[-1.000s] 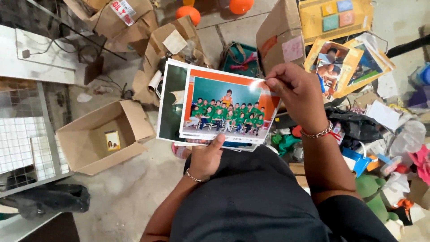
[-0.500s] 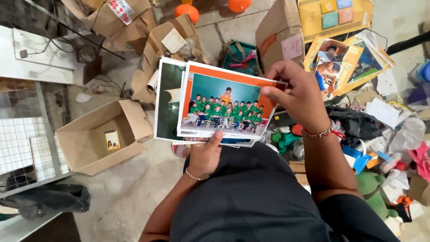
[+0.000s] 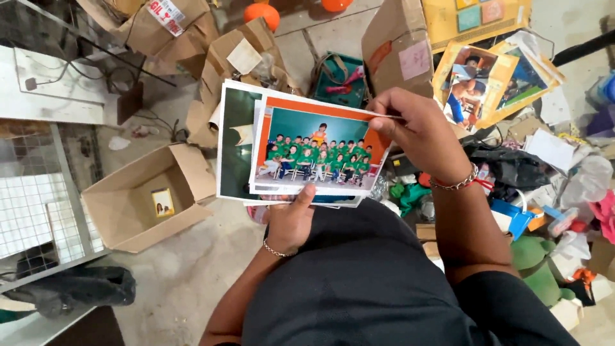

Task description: A person is sorting through a large stack of printed photographs, flipping through them one by one to examine the images.

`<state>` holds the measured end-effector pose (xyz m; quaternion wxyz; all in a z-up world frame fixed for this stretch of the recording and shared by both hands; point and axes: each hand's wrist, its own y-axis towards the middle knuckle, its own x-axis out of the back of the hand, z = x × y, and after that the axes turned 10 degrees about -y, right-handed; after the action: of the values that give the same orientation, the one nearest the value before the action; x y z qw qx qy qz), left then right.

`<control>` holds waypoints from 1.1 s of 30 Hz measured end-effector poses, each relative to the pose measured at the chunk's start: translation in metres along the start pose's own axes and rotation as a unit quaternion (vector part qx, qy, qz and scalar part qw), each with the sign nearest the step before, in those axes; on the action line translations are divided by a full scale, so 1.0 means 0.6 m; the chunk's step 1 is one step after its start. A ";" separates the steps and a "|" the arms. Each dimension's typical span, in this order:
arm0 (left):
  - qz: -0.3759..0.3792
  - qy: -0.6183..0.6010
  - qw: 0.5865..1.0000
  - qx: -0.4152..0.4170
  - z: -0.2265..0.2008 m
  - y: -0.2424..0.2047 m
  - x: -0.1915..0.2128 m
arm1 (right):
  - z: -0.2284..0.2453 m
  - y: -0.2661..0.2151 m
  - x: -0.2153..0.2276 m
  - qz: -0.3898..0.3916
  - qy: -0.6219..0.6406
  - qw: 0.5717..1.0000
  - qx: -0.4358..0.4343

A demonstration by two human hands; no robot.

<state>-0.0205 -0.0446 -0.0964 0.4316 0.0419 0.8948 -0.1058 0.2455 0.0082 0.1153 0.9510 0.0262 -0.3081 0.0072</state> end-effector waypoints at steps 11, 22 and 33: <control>0.033 0.012 0.999 -0.005 -0.059 -0.004 -0.118 | -0.044 -0.007 -0.008 -0.042 -0.030 0.999 0.008; 0.028 0.008 1.000 0.004 -0.083 -0.006 -0.144 | 0.006 0.004 -0.002 -0.061 -0.030 0.997 0.026; 0.007 0.054 0.998 -0.034 -0.053 -0.005 -0.067 | -0.001 -0.001 -0.010 -0.080 -0.028 0.995 0.060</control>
<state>-0.0202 -0.0399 -0.0455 0.3851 0.0394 0.9194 -0.0700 0.2413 0.0075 0.1113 0.9363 0.1076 -0.3303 -0.0508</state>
